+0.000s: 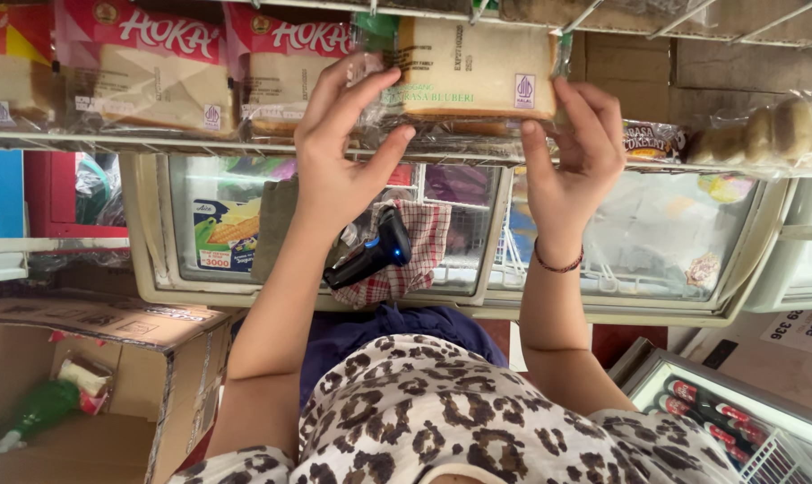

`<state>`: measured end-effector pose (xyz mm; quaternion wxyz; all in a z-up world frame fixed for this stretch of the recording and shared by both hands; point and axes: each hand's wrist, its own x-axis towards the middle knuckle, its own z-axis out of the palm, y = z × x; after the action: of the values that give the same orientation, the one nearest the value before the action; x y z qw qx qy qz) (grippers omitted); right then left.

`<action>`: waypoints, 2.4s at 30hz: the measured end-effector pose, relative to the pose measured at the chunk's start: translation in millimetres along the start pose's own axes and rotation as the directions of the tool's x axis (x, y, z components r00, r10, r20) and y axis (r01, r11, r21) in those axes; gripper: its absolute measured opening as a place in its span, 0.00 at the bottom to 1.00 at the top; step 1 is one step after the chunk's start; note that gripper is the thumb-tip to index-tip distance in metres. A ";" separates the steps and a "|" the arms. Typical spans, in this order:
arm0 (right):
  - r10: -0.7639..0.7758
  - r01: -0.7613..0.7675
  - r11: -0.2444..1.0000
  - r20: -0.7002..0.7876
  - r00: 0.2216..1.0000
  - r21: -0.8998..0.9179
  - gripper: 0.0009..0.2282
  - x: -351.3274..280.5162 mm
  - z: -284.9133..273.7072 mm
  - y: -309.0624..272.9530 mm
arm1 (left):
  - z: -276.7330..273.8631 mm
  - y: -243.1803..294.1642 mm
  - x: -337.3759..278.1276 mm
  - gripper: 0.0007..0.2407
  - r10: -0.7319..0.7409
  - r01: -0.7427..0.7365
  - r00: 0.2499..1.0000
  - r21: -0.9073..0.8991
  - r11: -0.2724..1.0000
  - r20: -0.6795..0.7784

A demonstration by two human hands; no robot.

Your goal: The person picks up several packaged sandwiches from a box one by one, wipes each package with a cloth, scans the barcode using a handheld scanner, and places the cleaned items onto a shelf above a cooler.

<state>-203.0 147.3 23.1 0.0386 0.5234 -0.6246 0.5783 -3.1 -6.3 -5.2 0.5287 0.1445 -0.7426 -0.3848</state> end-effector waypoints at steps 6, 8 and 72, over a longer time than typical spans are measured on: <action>0.020 -0.021 0.999 -0.032 0.999 -0.026 0.14 -2.0 -3.1 4.5 | 2.4 -0.8 -4.2 0.19 -0.002 0.002 1.000 -0.026 1.000 0.012; 0.029 -0.028 0.999 -0.020 0.999 0.018 0.15 -3.6 -0.4 8.3 | 2.2 -1.2 -6.2 0.19 -0.016 0.016 1.000 -0.021 1.000 0.012; 0.507 -0.280 0.140 0.174 0.844 0.950 0.29 -127.1 -136.9 50.3 | 106.3 82.6 -65.1 0.33 0.147 -0.061 0.904 -0.218 0.974 0.401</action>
<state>-257.3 318.2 -49.4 -0.3784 0.1964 -0.2546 0.8680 -56.6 133.3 -4.7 0.3907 -0.0346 -0.8019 -0.4506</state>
